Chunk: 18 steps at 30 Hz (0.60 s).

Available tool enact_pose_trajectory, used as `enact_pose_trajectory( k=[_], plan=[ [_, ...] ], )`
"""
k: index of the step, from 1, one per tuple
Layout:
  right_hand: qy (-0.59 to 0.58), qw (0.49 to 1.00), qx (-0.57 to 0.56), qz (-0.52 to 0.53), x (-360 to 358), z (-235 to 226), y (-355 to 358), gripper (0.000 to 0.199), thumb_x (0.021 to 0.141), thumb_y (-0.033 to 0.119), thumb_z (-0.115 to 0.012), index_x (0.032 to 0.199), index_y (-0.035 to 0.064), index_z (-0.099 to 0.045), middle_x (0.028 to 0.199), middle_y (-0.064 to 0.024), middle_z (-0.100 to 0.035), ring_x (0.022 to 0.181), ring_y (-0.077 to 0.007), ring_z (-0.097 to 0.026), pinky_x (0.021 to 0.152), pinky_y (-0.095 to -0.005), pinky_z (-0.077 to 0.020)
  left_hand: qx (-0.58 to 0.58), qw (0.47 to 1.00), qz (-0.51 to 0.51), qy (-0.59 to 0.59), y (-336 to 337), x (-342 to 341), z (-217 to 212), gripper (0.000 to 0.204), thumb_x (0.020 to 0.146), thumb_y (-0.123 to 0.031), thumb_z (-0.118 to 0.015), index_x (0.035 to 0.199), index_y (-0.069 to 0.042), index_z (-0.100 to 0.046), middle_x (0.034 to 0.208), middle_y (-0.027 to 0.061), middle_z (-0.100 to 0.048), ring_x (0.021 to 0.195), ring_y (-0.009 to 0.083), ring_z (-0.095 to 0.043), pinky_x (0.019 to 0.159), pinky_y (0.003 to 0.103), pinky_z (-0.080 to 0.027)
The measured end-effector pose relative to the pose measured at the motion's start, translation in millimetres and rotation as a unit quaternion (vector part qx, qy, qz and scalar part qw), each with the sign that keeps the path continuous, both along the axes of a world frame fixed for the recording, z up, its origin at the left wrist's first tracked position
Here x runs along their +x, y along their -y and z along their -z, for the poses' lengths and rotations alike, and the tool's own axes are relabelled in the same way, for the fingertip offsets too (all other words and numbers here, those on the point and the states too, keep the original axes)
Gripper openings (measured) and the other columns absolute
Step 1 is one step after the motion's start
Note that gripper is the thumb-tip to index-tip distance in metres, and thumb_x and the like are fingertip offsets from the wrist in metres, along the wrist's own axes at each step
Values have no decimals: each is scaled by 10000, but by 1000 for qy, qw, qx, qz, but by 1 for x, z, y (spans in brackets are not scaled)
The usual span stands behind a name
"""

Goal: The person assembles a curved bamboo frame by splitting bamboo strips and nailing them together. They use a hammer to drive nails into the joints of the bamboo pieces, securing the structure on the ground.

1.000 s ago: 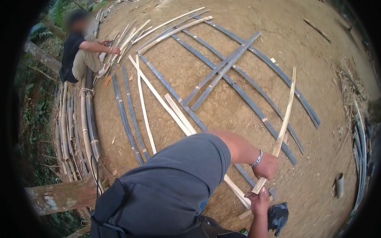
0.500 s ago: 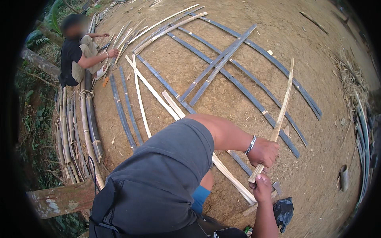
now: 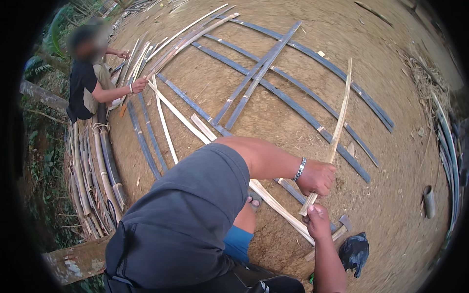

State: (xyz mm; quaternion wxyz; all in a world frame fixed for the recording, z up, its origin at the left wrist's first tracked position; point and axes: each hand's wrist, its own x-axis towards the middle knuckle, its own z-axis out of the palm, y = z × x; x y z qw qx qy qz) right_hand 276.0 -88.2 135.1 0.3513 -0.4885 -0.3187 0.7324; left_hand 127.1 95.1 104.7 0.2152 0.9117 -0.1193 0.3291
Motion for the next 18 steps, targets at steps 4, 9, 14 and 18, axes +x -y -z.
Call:
enact_pose_trajectory(
  k=[4, 9, 14, 18],
  plan=[
    [10, 1000, -6, -5, 0, 5, 2, 329, 1031, 347, -615, 829, 91, -574, 686, 17, -494, 574, -100, -418, 550, -281, -329, 6, 1000, -3, -19, 1, -3, -1, 251, 661, -230, -779, 661, -226, -528, 668, -60, -563, 736, 198, -596, 771, 382, -409],
    [4, 1000, -11, -17, -4, 11, 4, 326, 1037, 339, -604, 826, 92, -571, 688, 17, -489, 578, -95, -410, 551, -281, -326, 2, 1000, 4, -27, 4, -9, 3, 245, 645, -226, -778, 665, -224, -534, 675, -59, -565, 736, 202, -596, 773, 387, -414],
    [28, 999, -9, -38, 0, 12, 2, 333, 1054, 344, -580, 865, 71, -600, 711, -2, -533, 601, -109, -468, 570, -280, -369, 8, 999, 20, -50, -1, -3, 1, 228, 661, -242, -776, 664, -203, -551, 686, -35, -572, 746, 224, -600, 771, 404, -425],
    [63, 995, 5, -77, -3, 13, 1, 385, 1077, 384, -559, 915, 43, -632, 741, -31, -604, 656, -124, -561, 621, -288, -455, 11, 998, 28, -61, 0, -7, 18, 257, 770, -279, -778, 674, -160, -570, 707, 4, -587, 763, 254, -603, 783, 429, -443]
  ],
)
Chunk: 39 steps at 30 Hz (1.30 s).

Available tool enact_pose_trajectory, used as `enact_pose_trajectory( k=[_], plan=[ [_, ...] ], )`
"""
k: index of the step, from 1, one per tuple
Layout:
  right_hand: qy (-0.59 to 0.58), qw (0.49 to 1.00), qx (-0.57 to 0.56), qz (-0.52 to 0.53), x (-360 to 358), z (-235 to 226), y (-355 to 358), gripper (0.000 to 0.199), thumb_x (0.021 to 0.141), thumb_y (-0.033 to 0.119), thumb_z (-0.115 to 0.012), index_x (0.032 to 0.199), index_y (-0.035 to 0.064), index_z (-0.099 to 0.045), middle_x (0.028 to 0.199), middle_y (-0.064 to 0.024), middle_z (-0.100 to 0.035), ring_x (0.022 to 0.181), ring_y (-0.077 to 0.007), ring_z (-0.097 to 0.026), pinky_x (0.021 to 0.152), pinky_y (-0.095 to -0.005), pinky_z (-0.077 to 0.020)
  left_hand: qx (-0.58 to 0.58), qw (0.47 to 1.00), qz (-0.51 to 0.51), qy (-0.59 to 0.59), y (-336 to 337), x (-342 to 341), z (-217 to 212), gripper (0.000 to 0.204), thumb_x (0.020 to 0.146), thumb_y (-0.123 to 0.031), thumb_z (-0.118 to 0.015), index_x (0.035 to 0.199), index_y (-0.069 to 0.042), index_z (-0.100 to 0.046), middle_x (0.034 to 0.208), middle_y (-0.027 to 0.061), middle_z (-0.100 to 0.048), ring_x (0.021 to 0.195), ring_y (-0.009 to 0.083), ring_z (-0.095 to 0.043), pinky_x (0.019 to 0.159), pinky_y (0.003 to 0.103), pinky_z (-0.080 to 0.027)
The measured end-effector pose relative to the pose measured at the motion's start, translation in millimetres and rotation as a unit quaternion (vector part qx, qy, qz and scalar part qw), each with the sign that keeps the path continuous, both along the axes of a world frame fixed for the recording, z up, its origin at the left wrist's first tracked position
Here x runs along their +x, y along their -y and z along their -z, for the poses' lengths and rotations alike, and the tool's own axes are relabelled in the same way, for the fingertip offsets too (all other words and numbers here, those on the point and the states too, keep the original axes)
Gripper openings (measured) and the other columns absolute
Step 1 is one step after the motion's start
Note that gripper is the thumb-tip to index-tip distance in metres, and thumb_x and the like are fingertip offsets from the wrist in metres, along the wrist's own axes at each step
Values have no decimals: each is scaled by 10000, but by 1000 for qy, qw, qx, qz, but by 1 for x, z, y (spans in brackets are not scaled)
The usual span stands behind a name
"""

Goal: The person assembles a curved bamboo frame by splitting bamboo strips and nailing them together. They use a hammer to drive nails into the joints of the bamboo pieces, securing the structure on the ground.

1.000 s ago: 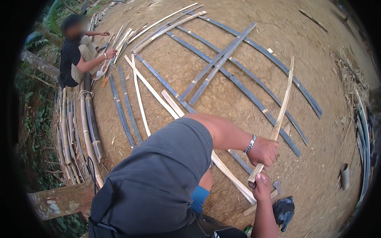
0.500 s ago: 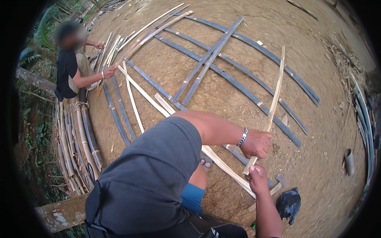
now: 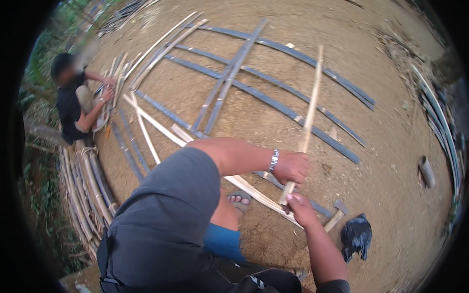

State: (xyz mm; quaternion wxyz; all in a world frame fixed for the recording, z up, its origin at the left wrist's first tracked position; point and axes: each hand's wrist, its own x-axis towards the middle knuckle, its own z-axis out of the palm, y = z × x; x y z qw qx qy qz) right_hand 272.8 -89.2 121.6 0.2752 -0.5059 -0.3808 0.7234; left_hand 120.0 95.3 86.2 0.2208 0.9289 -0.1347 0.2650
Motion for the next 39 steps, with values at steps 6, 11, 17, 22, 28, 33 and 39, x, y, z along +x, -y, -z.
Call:
enact_pose_trajectory(
  k=[6, 11, 17, 22, 28, 33, 39],
  plan=[
    [-63, 992, -34, 102, -17, 23, 23, 358, 1081, 372, -537, 1000, 30, -605, 833, -75, -640, 714, -188, -617, 689, -351, -526, -9, 1000, -19, -1, 9, -17, -2, 274, 822, -309, -776, 718, -138, -590, 751, 26, -608, 807, 270, -610, 891, 455, -473],
    [-99, 967, -78, 220, -8, 16, 37, 284, 1077, 349, -561, 1077, 69, -605, 869, -68, -657, 733, -185, -638, 678, -342, -539, 29, 998, -14, -49, 10, 9, -4, 252, 775, -338, -796, 746, -155, -625, 784, 21, -624, 859, 264, -618, 1016, 459, -435],
    [-168, 940, -93, 283, 6, -6, 36, 169, 1054, 208, -579, 1124, 56, -603, 948, -86, -697, 777, -184, -678, 710, -352, -588, 38, 996, -73, -25, 16, 12, -11, 270, 762, -379, -795, 731, -167, -631, 800, 13, -626, 893, 249, -613, 1043, 481, -399],
    [-211, 940, -24, 268, 17, -32, 34, 199, 962, -3, -620, 1154, 38, -587, 969, -90, -691, 810, -197, -693, 753, -374, -614, 2, 991, -132, 25, 18, 29, -30, 293, 764, -411, -792, 728, -168, -632, 803, 5, -619, 918, 242, -604, 1044, 469, -386],
    [43, 973, 79, 213, 33, -36, 19, 159, 880, -85, -695, 969, 15, -609, 889, -42, -676, 817, -116, -673, 745, -288, -577, 38, 985, -171, 3, 19, 30, -42, 241, 738, -352, -801, 744, -176, -636, 825, 6, -620, 963, 237, -607, 1057, 476, -371],
    [100, 969, 94, 204, 41, -13, 29, 192, 851, -92, -670, 962, 49, -600, 866, -31, -667, 775, -107, -657, 717, -281, -576, 38, 985, -160, -60, 30, 26, -41, 269, 736, -344, -801, 917, -188, -678, 980, 26, -635, 1130, 243, -579, 1106, 523, -326],
    [76, 967, 71, 233, 31, -13, 34, 184, 851, -84, -666, 963, 49, -604, 897, -30, -682, 791, -98, -654, 716, -268, -561, 14, 986, -132, -103, 33, 18, -38, 406, 741, -363, -805, 1070, -168, -669, 1132, 53, -624, 1234, 258, -544, 1138, 559, -289]
  ],
)
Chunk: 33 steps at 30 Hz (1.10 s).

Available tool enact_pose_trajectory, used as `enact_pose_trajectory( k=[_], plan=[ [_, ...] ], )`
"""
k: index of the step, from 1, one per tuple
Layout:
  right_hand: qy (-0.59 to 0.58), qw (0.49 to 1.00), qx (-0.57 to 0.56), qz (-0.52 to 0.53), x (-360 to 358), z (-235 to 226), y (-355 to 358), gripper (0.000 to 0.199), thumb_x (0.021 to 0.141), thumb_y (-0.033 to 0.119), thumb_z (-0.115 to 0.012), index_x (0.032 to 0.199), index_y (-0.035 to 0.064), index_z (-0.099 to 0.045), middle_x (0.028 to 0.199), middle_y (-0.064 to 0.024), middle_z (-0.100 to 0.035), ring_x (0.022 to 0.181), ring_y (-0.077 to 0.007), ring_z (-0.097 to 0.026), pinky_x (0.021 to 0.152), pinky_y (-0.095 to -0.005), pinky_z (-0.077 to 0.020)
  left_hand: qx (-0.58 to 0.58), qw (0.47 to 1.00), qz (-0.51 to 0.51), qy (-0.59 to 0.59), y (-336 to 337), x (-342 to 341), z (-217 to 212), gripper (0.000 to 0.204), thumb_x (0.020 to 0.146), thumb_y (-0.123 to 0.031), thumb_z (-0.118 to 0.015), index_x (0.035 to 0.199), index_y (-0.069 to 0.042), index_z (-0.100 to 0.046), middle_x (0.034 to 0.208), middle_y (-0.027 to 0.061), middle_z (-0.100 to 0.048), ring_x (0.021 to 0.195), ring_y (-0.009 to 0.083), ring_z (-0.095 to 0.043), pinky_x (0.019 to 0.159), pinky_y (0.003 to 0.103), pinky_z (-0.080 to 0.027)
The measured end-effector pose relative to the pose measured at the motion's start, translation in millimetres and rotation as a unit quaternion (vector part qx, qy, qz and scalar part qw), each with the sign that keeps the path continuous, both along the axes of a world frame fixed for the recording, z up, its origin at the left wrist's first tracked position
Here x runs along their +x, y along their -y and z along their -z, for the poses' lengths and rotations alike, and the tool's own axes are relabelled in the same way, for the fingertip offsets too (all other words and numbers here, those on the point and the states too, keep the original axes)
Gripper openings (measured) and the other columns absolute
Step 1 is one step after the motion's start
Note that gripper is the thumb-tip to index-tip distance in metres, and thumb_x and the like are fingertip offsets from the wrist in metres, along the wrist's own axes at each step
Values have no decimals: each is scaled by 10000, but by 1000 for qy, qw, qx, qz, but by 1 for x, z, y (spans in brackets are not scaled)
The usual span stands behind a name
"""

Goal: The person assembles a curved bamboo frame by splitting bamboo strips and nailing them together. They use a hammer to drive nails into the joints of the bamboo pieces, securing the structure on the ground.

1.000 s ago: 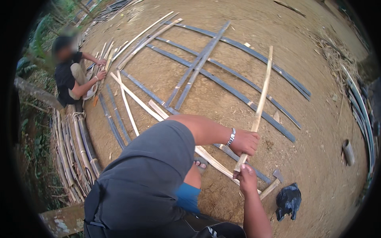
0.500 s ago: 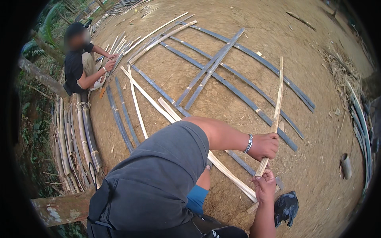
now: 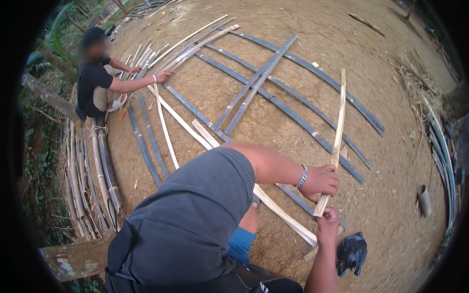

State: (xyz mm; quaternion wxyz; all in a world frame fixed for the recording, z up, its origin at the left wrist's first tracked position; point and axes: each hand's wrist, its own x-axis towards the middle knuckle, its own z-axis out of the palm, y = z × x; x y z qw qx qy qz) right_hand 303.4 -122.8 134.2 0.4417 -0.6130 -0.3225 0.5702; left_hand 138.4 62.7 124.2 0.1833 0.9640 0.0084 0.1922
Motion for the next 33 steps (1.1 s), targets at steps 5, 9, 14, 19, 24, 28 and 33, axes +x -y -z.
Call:
enact_pose_trajectory(
  k=[5, 9, 14, 19, 24, 28, 33],
  plan=[
    [28, 1000, 6, -3, 6, 3, 0, 168, 869, -64, -674, 976, 49, -611, 904, -23, -682, 794, -96, -650, 721, -265, -557, -31, 998, 23, 44, -3, -5, -2, 512, 731, -394, -838, 1139, -134, -669, 1228, 85, -623, 1302, 276, -523, 1166, 572, -266],
    [40, 999, 2, -15, 17, 1, 1, 142, 894, -63, -710, 980, 21, -635, 949, -40, -698, 842, -93, -655, 761, -265, -532, -38, 994, 74, 68, -3, -5, -11, 598, 727, -476, -862, 1173, -126, -672, 1239, 81, -634, 1293, 285, -538, 1176, 577, -260],
    [98, 993, 71, -9, 17, -4, 1, 120, 911, -39, -722, 981, 21, -646, 931, -10, -684, 852, -61, -620, 749, -240, -487, -79, 978, 158, 107, 6, 6, -18, 482, 786, -473, -844, 1119, -152, -710, 1160, 51, -668, 1181, 280, -601, 1151, 558, -310],
    [124, 988, 89, 0, 22, -16, 0, 98, 935, -21, -716, 995, 27, -654, 936, 4, -669, 859, -53, -600, 746, -232, -462, -74, 970, 148, 180, 12, 12, -20, 317, 846, -386, -810, 1039, -148, -727, 1088, 50, -680, 1075, 282, -631, 1081, 505, -400],
    [114, 986, 107, 48, 17, -34, -2, 68, 965, -16, -687, 1010, 23, -653, 957, 8, -650, 868, -52, -587, 744, -228, -449, -121, 963, 129, 204, 9, 19, -31, 274, 869, -345, -787, 1034, -138, -715, 1069, 61, -674, 1062, 293, -632, 1077, 498, -414],
    [162, 977, 122, 61, 19, -55, -5, 66, 959, -31, -674, 1004, 12, -652, 957, -4, -633, 866, -74, -600, 749, -242, -469, -108, 967, 96, 210, 0, 26, -54, 293, 883, -356, -772, 1058, -134, -696, 1070, 71, -664, 1064, 304, -629, 1091, 503, -412],
    [239, 957, 162, 28, 9, -78, -19, 87, 914, -41, -688, 992, -1, -686, 944, -62, -690, 878, -134, -664, 787, -284, -523, -85, 974, 60, 202, -15, 7, -73, 361, 889, -429, -765, 1069, -130, -671, 1077, 80, -649, 1089, 297, -627, 1129, 524, -388]
  ],
)
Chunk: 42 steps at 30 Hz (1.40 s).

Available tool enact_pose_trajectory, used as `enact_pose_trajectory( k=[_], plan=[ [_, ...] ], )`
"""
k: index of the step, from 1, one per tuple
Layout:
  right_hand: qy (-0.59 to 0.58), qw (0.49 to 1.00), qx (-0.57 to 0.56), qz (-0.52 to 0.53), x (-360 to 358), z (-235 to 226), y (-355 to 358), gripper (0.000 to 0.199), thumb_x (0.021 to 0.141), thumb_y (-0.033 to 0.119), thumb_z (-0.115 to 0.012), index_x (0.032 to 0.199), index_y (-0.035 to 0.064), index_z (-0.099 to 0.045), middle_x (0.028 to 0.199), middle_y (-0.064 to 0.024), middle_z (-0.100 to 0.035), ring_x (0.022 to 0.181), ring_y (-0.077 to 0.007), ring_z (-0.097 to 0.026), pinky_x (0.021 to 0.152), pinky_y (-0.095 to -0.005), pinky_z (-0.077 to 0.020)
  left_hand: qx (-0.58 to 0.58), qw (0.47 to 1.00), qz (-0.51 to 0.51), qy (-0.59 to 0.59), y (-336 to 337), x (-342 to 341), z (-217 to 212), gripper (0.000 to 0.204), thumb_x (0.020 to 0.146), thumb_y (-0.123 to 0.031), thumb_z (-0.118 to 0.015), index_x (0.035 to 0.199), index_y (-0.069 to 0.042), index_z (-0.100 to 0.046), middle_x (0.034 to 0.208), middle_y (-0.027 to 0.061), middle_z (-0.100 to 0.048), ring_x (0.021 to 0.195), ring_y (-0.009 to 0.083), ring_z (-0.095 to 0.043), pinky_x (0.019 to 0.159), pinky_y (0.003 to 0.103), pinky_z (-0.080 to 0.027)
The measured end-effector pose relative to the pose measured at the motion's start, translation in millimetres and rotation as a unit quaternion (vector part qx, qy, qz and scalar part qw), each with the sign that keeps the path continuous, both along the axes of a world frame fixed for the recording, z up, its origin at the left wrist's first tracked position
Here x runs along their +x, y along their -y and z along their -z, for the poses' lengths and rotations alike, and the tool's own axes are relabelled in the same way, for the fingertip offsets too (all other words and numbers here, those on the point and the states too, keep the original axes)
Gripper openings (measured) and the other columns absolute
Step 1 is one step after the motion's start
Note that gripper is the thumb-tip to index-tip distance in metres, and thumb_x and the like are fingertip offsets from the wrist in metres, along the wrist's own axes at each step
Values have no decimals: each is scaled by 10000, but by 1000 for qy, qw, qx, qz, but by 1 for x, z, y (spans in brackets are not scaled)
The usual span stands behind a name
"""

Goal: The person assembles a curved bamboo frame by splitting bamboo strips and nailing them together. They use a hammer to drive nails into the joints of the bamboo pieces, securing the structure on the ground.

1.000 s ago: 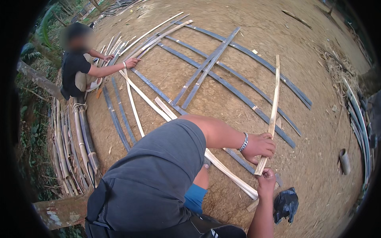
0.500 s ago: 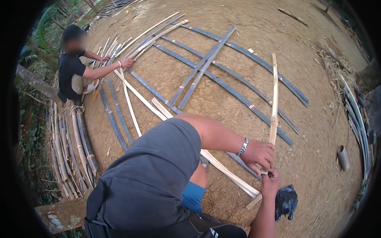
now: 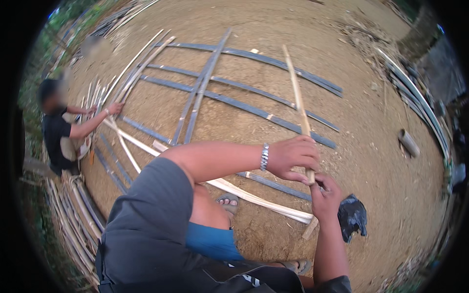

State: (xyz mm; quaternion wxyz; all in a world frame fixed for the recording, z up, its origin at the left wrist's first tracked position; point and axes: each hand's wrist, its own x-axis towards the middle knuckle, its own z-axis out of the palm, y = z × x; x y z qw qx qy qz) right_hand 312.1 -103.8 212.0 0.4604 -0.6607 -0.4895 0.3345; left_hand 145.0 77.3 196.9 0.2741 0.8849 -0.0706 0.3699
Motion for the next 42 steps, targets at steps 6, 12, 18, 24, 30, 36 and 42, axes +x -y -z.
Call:
enact_pose_trajectory(
  k=[6, 12, 18, 24, 30, 36, 42],
  plan=[
    [58, 997, -20, -41, 7, -30, -8, 112, 898, 1, -713, 1009, 8, -719, 947, -116, -736, 890, -209, -718, 813, -327, -554, 35, 997, 24, -62, -9, 5, -7, 382, 889, -447, -765, 1083, -136, -659, 1104, 54, -658, 1113, 281, -630, 1150, 521, -383],
    [126, 983, -56, -120, 9, -48, -14, 104, 908, 66, -723, 1003, 27, -728, 925, -132, -729, 873, -277, -716, 801, -360, -553, 68, 987, 63, -132, -13, -1, -15, 349, 864, -407, -790, 1022, -132, -645, 1074, 42, -658, 1049, 288, -634, 998, 447, -473],
    [144, 981, -53, -121, 12, -39, -11, 135, 912, 73, -722, 1039, 30, -711, 972, -118, -732, 894, -275, -712, 812, -364, -554, 73, 976, 68, -191, -7, 2, -8, 363, 815, -355, -820, 1004, -112, -628, 1081, 54, -663, 1042, 300, -636, 1005, 455, -489],
    [-325, 943, -59, 42, 6, -4, -2, 267, 950, 17, -719, 1192, -40, -623, 1037, -67, -701, 968, -135, -680, 844, -291, -573, 16, 990, 51, -131, -7, 7, 4, 402, 796, -368, -836, 999, -125, -589, 1111, 61, -696, 1064, 310, -661, 1058, 506, -481],
    [-389, 920, -35, 38, -4, -2, 0, 285, 983, 1, -658, 1259, -57, -611, 1117, -111, -699, 989, -157, -685, 915, -319, -594, 11, 994, 30, -105, -8, 7, 1, 410, 850, -451, -799, 957, -145, -549, 1131, 54, -713, 1102, 295, -681, 1096, 547, -456],
    [-332, 942, -40, 29, -9, 7, 4, 247, 1039, 87, -610, 1253, -22, -665, 1095, -60, -714, 969, -101, -656, 874, -280, -550, 8, 993, 34, -111, -10, 4, 5, 402, 851, -446, -811, 956, -143, -568, 1128, 60, -721, 1112, 291, -683, 1101, 543, -457],
    [-217, 974, -57, 27, -7, 13, 5, 269, 1003, 205, -677, 1188, 16, -724, 1076, -94, -730, 915, -151, -669, 825, -326, -541, 5, 988, 36, -150, -6, 12, 8, 420, 798, -412, -855, 994, -116, -630, 1108, 62, -724, 1088, 291, -689, 1106, 523, -455]
  ],
)
